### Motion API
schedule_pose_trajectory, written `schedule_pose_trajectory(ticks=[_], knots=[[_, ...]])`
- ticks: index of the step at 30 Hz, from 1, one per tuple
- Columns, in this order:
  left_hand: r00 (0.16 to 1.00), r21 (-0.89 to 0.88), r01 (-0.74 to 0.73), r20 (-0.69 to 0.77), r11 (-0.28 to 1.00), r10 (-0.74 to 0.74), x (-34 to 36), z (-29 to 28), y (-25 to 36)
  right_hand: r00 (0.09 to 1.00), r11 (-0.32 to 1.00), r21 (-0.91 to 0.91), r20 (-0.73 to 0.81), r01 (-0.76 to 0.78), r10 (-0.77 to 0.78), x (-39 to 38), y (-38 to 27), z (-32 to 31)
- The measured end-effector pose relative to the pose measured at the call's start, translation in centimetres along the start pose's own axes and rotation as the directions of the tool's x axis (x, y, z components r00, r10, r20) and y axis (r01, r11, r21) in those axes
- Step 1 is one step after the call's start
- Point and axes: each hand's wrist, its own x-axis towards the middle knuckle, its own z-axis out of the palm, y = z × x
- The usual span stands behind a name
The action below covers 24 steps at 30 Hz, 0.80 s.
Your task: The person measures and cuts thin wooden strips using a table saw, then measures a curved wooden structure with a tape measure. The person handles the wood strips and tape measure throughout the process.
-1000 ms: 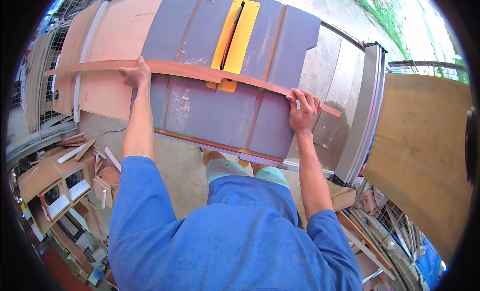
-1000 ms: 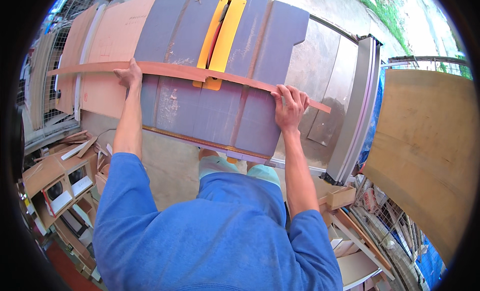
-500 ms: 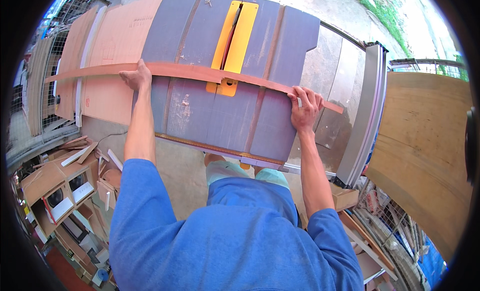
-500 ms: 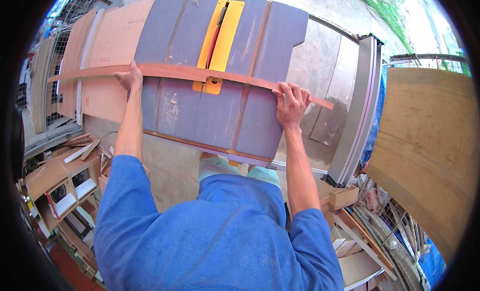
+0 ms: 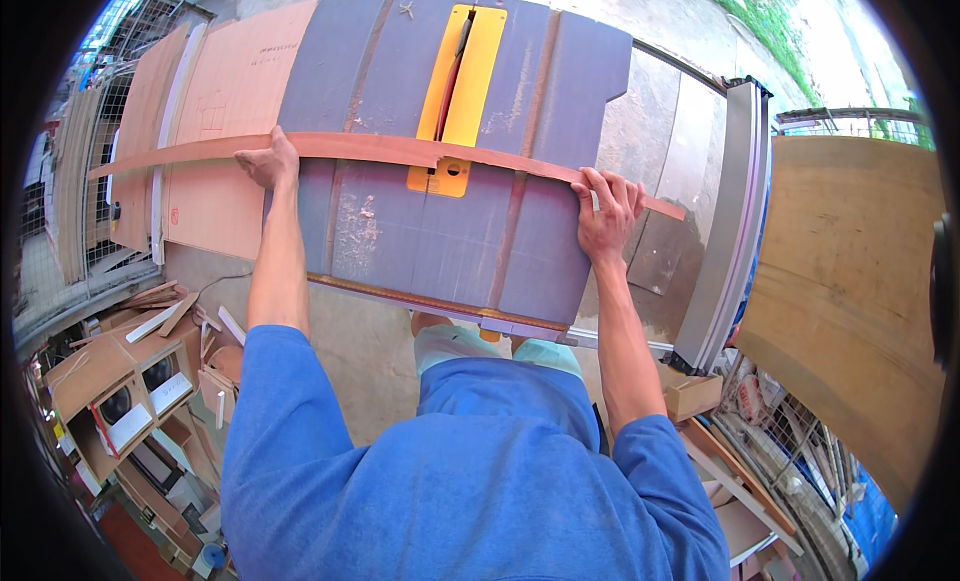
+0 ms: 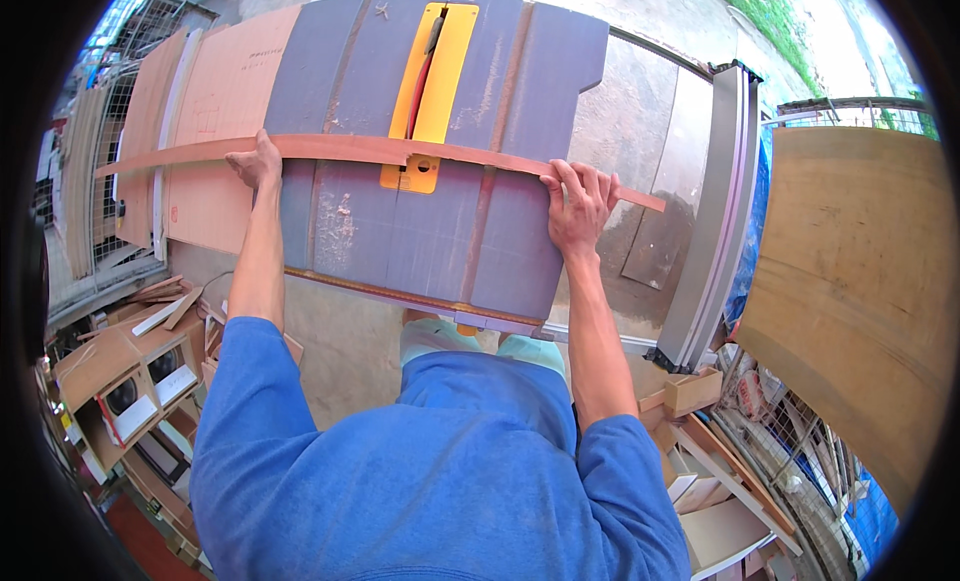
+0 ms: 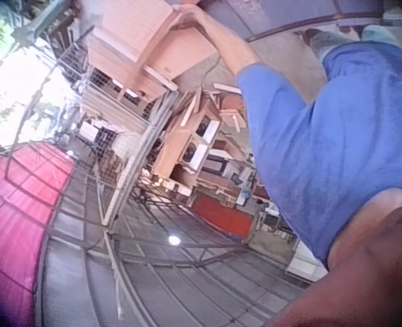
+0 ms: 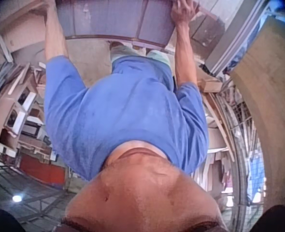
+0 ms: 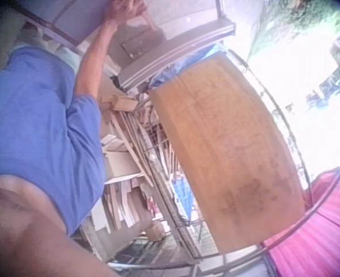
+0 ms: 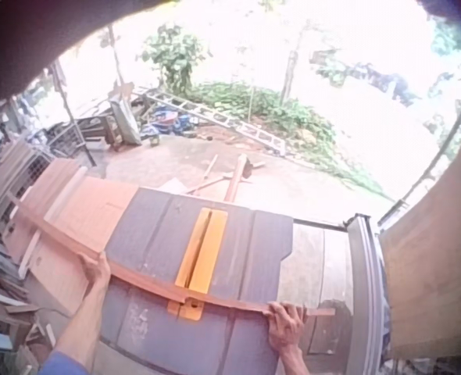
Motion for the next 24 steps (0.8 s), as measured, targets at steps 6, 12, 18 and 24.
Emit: schedule_pose_trajectory(ticks=[6,12,18,24], knots=[[0.999,0.0,-0.003,0.035,1.0,0.003,0.1,0.1,0.3,1.0,1.0,-0.018,0.004,-0.007,0.007,0.0,0.3,0.1],[0.999,0.035,-0.043,0.021,0.998,0.042,1.0,0.7,0.2,1.0,1.0,-0.009,0.004,-0.01,0.01,0.3,0.1,0.0],[1.0,0.003,0.001,0.03,1.0,-0.001,0.9,0.7,0.5,1.0,1.0,0.009,0.016,-0.017,0.017,0.4,0.3,0.0],[0.997,-0.023,0.013,0.073,1.0,-0.012,0.2,0.0,2.0,1.0,1.0,0.013,-0.009,0.002,-0.002,0.8,0.8,0.4]])
